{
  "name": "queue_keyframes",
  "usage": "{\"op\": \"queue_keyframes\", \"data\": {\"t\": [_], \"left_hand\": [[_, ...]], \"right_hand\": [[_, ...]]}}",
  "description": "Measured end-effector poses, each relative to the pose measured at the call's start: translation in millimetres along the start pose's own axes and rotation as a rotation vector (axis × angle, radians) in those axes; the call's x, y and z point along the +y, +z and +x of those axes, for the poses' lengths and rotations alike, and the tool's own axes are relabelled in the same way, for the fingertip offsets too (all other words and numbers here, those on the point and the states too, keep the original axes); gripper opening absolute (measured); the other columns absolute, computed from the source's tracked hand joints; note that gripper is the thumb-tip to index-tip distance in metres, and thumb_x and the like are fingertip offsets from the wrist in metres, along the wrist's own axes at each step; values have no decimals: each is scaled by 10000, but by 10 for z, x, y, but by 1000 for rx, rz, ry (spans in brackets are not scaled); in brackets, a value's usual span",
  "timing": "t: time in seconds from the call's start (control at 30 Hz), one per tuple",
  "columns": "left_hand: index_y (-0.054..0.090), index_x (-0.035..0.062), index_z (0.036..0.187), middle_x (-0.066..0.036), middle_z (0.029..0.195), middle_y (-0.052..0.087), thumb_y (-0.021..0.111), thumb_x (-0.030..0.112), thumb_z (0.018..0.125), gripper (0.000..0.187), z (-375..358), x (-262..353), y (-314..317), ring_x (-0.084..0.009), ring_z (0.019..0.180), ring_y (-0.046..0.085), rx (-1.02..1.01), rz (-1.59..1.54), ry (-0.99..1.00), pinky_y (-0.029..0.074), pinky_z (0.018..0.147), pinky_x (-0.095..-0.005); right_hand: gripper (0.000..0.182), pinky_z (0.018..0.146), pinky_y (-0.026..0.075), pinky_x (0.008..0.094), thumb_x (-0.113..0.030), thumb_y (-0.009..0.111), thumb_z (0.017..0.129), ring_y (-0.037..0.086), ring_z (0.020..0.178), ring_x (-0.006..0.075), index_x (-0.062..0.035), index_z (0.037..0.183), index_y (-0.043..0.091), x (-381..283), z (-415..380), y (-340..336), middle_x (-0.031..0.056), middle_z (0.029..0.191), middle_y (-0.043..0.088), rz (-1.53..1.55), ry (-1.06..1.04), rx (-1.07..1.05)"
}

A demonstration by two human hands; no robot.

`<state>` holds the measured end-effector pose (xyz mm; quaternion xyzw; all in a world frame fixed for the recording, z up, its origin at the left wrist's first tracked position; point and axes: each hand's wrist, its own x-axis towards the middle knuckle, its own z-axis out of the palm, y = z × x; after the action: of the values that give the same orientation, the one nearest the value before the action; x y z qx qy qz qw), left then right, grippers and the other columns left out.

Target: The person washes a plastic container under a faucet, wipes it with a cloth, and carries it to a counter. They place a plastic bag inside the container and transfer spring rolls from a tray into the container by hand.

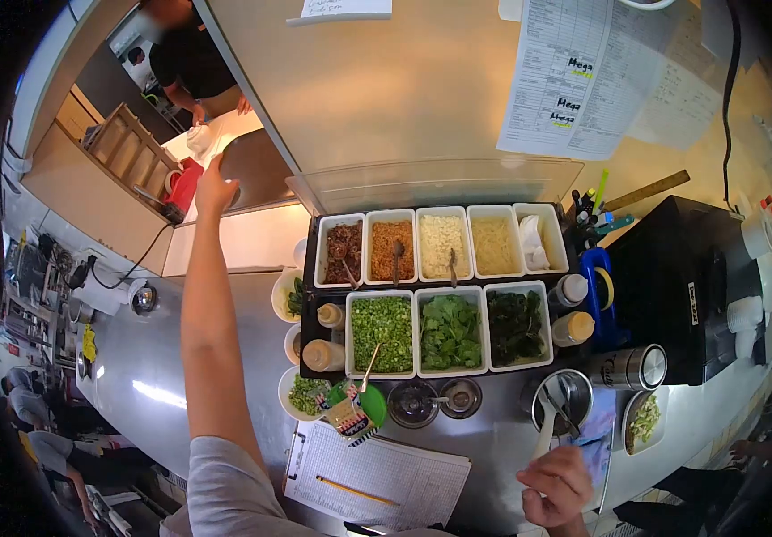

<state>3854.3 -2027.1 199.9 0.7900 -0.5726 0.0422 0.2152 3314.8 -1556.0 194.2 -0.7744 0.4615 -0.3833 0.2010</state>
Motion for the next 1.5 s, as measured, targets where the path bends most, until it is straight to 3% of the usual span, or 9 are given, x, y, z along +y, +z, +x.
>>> {"op": "queue_keyframes", "data": {"t": [0.1, 0.53, 0.57, 0.67, 0.7, 0.93, 1.07, 1.27, 1.5], "left_hand": [[354, 188, 1383, -152, 1168, 605, 675, 151, 718, 739, -194, -288, 142, -320, 1070, 587, 31, 5, -190, 490, 884, -431], [199, 87, 1428, -225, 1114, 602, 576, 85, 767, 761, -78, -313, -97, -385, 1026, 593, 114, 53, -347, 488, 856, -477], [418, 44, 1313, -178, 957, 659, 629, 111, 760, 595, -91, -280, -95, -328, 836, 656, 229, 147, -339, 529, 723, -436], [635, 16, 988, -110, 745, 659, 698, 137, 739, 284, 258, -644, 10, -226, 598, 623, -788, 83, -399, 513, 550, -367], [641, 19, 685, -60, 613, 608, 752, 151, 697, 173, 261, -711, -1, -154, 473, 533, -997, -117, -534, 450, 443, -310], [642, -29, 836, -112, 704, 641, 736, 165, 677, 267, -16, -867, 57, -191, 584, 625, -362, -48, -461, 532, 506, -315], [622, -52, 935, -148, 806, 640, 728, 165, 681, 350, 14, -906, 63, -243, 656, 646, -448, -118, -521, 562, 520, -348], [629, -28, 923, -148, 821, 643, 711, 184, 712, 310, -32, -818, 144, -242, 665, 652, -461, -143, -539, 542, 501, -358], [636, 82, 888, -87, 784, 644, 657, 164, 748, 164, -43, -751, 328, -160, 605, 623, -261, -373, -438, 484, 552, -394]], "right_hand": [[118, 603, 460, 376, 12, 683, 735, 580, 681, 292, -47, 811, 616, -187, -111, 212, 102, 700, 605, -154, 184, 37], [209, 650, 471, 409, 36, 677, 714, 566, 762, 300, -78, 875, 609, -351, -422, 43, 106, 863, 557, -424, 237, 29], [216, 650, 471, 398, 36, 684, 708, 568, 758, 295, -76, 882, 623, -311, -407, 73, 104, 843, 561, -433, 197, 66], [195, 650, 469, 390, 42, 686, 707, 570, 756, 293, -70, 857, 630, -262, -410, 88, 106, 822, 565, -421, 241, 46], [185, 647, 468, 390, 44, 684, 708, 570, 753, 294, -68, 846, 630, -264, -405, 96, 106, 817, 565, -424, 265, 54], [166, 739, 452, 427, -7, 685, 728, 559, 856, 321, -76, 875, 650, -132, -798, 208, 126, 919, 570, -376, 356, 37], [298, 861, 424, 454, -68, 686, 738, 512, 1040, 360, -110, 1031, 651, -29, -1059, 376, 156, 1104, 545, -599, 538, 68], [460, 944, 384, 479, -85, 679, 744, 443, 1172, 396, -138, 1191, 582, 171, -1277, 435, 190, 1264, 492, -532, 342, 34], [587, 1054, 152, 610, -369, 594, 795, 295, 1273, 460, -125, 1315, 469, 272, -1417, 516, 284, 1349, 340, -643, 797, -133]]}}
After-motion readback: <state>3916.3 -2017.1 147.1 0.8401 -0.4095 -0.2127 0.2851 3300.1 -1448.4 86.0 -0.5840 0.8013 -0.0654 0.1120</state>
